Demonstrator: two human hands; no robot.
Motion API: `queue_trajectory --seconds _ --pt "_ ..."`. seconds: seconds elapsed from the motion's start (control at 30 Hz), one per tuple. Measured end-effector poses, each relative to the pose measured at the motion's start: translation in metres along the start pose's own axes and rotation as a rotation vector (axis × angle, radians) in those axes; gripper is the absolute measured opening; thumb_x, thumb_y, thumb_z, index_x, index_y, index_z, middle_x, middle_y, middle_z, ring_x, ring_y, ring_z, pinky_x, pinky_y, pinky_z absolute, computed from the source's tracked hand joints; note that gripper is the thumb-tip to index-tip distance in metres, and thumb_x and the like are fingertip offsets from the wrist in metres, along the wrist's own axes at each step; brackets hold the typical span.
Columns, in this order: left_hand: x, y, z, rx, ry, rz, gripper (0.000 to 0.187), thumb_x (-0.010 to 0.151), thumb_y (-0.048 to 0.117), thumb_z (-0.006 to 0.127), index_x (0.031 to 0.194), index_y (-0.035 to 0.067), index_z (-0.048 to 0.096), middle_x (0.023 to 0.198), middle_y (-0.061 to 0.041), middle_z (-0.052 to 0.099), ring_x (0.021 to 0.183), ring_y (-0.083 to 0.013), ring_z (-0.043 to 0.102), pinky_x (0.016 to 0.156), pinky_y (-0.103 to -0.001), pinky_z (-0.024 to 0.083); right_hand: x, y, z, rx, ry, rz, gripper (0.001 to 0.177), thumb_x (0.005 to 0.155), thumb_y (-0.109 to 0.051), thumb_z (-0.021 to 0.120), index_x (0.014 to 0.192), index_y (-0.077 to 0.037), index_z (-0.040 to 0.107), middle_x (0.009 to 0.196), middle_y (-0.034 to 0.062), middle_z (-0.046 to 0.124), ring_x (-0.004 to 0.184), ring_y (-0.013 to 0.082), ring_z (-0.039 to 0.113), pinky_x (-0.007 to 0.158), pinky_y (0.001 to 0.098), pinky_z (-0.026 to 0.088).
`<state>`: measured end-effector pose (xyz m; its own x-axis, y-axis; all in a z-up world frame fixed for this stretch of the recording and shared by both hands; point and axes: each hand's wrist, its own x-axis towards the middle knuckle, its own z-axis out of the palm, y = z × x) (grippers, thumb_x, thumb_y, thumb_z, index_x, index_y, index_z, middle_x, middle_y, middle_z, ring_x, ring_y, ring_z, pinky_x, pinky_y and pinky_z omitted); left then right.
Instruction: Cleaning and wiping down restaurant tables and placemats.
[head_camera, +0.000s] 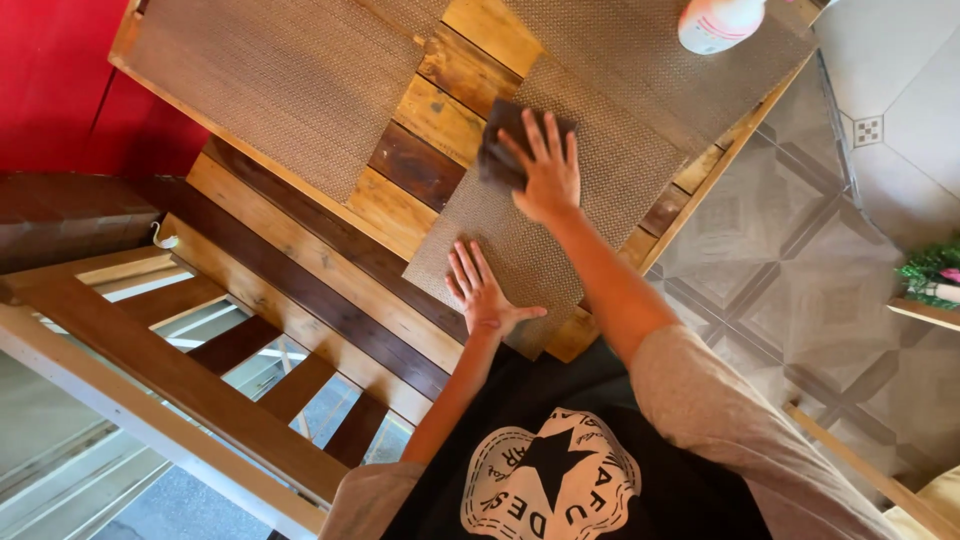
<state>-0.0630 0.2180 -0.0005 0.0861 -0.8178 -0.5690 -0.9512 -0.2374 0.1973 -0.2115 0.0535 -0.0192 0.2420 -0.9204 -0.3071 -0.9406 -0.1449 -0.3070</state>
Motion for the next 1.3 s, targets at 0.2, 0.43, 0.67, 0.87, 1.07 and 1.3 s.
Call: queue_trajectory --seconds 0.2,0.43,0.67,0.87,1.07,1.3 --pt "0.001 0.004 -0.006 0.006 -0.040 -0.045 0.182 0.032 0.083 0.087 0.160 0.004 -0.014 0.170 -0.023 -0.013 0.157 -0.0393 -0.012 0.124 -0.060 0.001 0.030 0.015 0.007 -0.037 0.164 0.057 0.097 0.083 -0.034 0.078 0.165 -0.040 0.027 0.174 0.0061 0.002 0.159 0.0370 0.005 0.125 0.0606 0.013" --pt "0.000 0.010 -0.016 0.047 -0.080 -0.075 0.181 0.032 0.082 0.088 0.160 0.005 -0.014 0.170 -0.023 -0.013 0.157 -0.0380 -0.012 0.125 -0.059 0.000 0.012 0.003 0.004 -0.086 0.129 0.034 0.100 0.082 -0.036 0.079 0.165 -0.038 0.023 0.173 0.0091 0.001 0.157 0.0395 0.005 0.123 0.0609 0.014" --pt "0.001 0.010 -0.010 0.051 -0.058 -0.069 0.181 0.030 0.084 0.086 0.161 0.004 -0.012 0.170 -0.023 -0.012 0.158 -0.0387 -0.012 0.125 -0.059 0.000 -0.050 -0.027 -0.001 -0.051 -0.046 -0.106 0.101 0.077 -0.028 0.076 0.162 -0.036 0.023 0.171 0.0102 0.002 0.156 0.0389 0.005 0.122 0.0627 0.013" --pt "-0.002 0.008 -0.009 0.048 -0.026 -0.066 0.182 0.030 0.085 0.085 0.160 0.001 -0.010 0.170 -0.023 -0.012 0.157 -0.0378 -0.013 0.124 -0.058 -0.001 -0.085 -0.026 0.012 -0.004 -0.074 -0.297 0.101 0.074 -0.024 0.075 0.162 -0.036 0.026 0.172 0.0086 0.006 0.158 0.0362 0.008 0.124 0.0611 0.015" --pt "-0.009 0.015 -0.017 0.034 0.010 -0.067 0.181 0.029 0.081 0.088 0.161 0.003 -0.008 0.171 -0.019 -0.011 0.158 -0.0364 -0.012 0.125 -0.057 -0.001 -0.098 0.020 0.013 -0.060 -0.049 -0.557 0.104 0.070 -0.026 0.080 0.160 -0.037 0.029 0.172 0.0059 0.009 0.157 0.0343 0.012 0.123 0.0589 0.019" --pt "-0.012 0.018 -0.007 0.016 0.050 -0.105 0.184 0.024 0.067 0.097 0.163 0.010 -0.009 0.172 -0.015 -0.011 0.159 -0.0328 -0.010 0.127 -0.054 0.001 -0.108 0.090 -0.002 -0.126 -0.044 -0.646 0.105 0.071 -0.025 0.080 0.162 -0.034 0.028 0.172 0.0048 0.012 0.157 0.0318 0.017 0.123 0.0574 0.022"
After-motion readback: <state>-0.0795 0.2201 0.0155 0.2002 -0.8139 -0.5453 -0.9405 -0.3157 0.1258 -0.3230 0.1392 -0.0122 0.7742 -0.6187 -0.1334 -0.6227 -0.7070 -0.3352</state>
